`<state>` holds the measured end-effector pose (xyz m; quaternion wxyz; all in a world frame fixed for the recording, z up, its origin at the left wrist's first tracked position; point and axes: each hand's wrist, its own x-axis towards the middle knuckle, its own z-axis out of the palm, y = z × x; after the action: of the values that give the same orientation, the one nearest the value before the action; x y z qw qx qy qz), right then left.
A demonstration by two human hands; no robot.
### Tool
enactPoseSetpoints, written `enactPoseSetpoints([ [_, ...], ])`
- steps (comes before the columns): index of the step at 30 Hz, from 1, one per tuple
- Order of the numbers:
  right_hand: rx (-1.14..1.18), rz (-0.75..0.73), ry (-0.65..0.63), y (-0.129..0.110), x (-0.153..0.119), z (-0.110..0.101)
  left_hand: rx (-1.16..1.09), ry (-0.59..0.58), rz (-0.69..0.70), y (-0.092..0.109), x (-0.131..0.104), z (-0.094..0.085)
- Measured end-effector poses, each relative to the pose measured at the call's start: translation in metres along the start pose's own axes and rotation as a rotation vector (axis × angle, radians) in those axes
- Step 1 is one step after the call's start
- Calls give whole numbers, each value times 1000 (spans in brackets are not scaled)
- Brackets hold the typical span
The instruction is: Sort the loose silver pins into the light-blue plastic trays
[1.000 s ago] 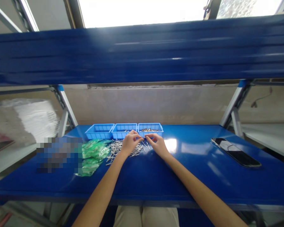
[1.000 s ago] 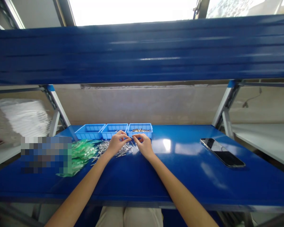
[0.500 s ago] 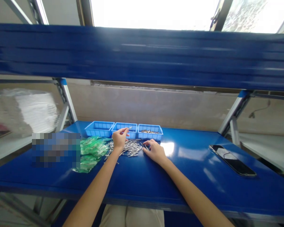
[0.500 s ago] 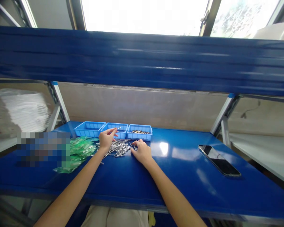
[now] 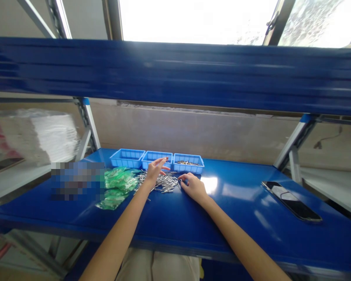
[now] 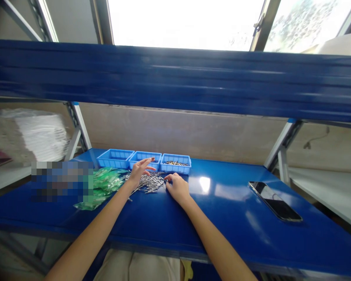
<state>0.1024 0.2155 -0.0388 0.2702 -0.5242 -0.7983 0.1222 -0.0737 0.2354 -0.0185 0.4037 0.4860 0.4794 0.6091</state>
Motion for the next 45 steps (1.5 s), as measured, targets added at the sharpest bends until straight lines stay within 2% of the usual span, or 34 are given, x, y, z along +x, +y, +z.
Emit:
enactPoseSetpoints([
  [6, 64, 28, 12, 0, 1, -1, -18, 92, 30, 0, -3, 0],
  [11, 76, 36, 55, 5, 5, 6, 93, -3, 91, 6, -10, 6],
  [13, 88, 43, 78, 8, 7, 9, 260, -52, 187, 8, -15, 10],
  [17, 185, -20, 119, 12, 9, 10, 814, -123, 531, 6, -28, 20],
  [20, 263, -97, 149, 12, 10, 8, 1019, -129, 672, -1, -36, 31],
  [24, 303, -70, 195, 10, 10, 6, 1049, -118, 703, -11, -36, 39],
  [30, 355, 14, 241, 15, 15, 9, 1007, -57, 711, -10, -35, 35],
  [34, 348, 8, 242, 18, 17, 13, 1004, -85, 809, -4, -54, 32],
  [39, 277, -77, 198, 13, 13, 18, 1043, -115, 930, -3, -90, 33],
  [42, 252, -100, 181, 12, 12, 21, 1077, -112, 915, -7, -100, 34],
  [45, 257, -77, 240, 14, 13, 24, 1115, -65, 826, -12, -98, 34],
])
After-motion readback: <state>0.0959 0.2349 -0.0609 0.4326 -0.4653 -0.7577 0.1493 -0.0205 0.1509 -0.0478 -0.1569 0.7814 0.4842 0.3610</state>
